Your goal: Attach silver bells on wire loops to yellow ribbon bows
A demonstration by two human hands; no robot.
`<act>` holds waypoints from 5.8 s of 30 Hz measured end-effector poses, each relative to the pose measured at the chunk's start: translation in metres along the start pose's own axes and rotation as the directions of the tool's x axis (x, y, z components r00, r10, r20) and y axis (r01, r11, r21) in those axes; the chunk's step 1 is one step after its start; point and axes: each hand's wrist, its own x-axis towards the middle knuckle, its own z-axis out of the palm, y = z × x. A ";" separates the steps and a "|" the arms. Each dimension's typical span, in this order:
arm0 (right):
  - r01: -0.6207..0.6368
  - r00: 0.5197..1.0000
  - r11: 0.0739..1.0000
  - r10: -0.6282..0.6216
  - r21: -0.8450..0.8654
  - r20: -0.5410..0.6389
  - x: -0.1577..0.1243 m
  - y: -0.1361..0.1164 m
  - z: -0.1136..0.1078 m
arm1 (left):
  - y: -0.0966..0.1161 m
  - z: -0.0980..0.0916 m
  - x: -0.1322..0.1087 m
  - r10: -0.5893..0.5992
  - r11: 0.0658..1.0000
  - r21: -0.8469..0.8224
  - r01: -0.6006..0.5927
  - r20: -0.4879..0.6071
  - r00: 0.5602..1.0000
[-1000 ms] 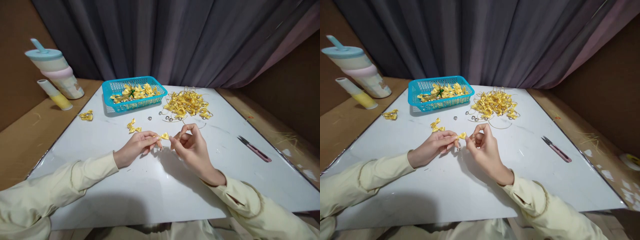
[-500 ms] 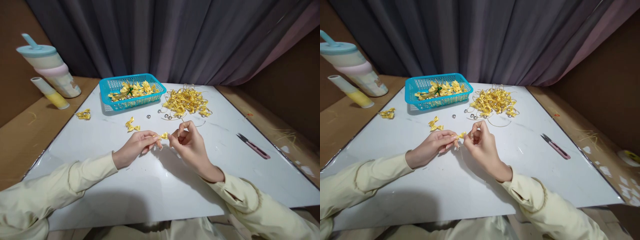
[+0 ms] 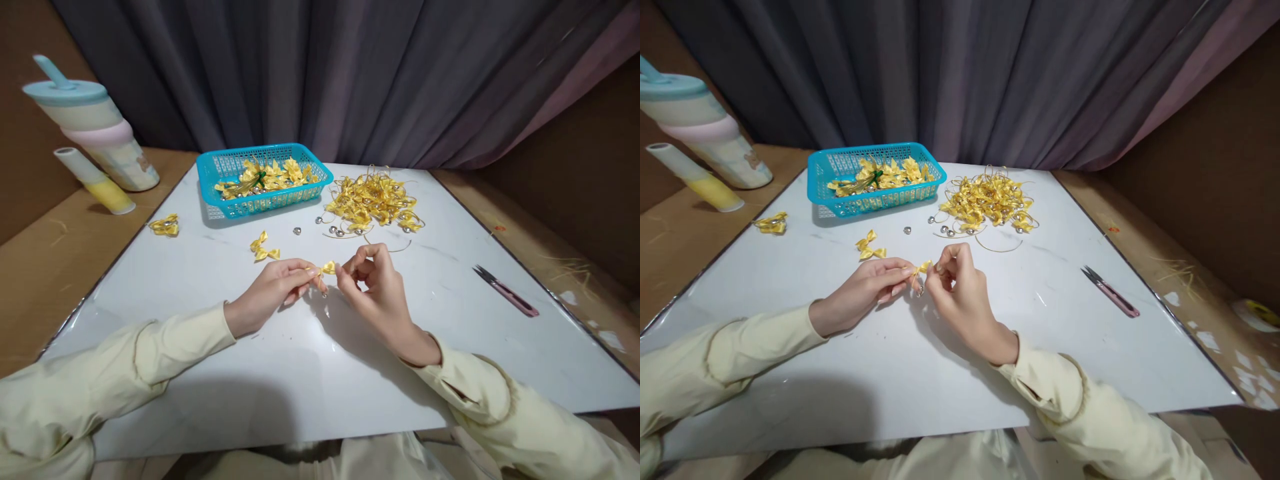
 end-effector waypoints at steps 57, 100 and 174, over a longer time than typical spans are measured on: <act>0.213 0.973 0.934 -0.230 -0.286 -0.027 0.000 0.004 0.015 | 0.001 0.003 0.000 -0.005 1.000 0.005 0.005 -0.033 0.999; 0.070 0.997 0.995 -0.067 -0.074 0.042 -0.003 0.007 0.019 | -0.006 0.004 0.000 0.035 0.997 -0.062 -0.041 -0.097 0.995; 0.278 0.959 0.896 -0.240 -0.345 0.149 0.026 0.033 -0.011 | 0.021 -0.006 -0.002 0.178 0.983 0.044 -0.177 -0.020 0.984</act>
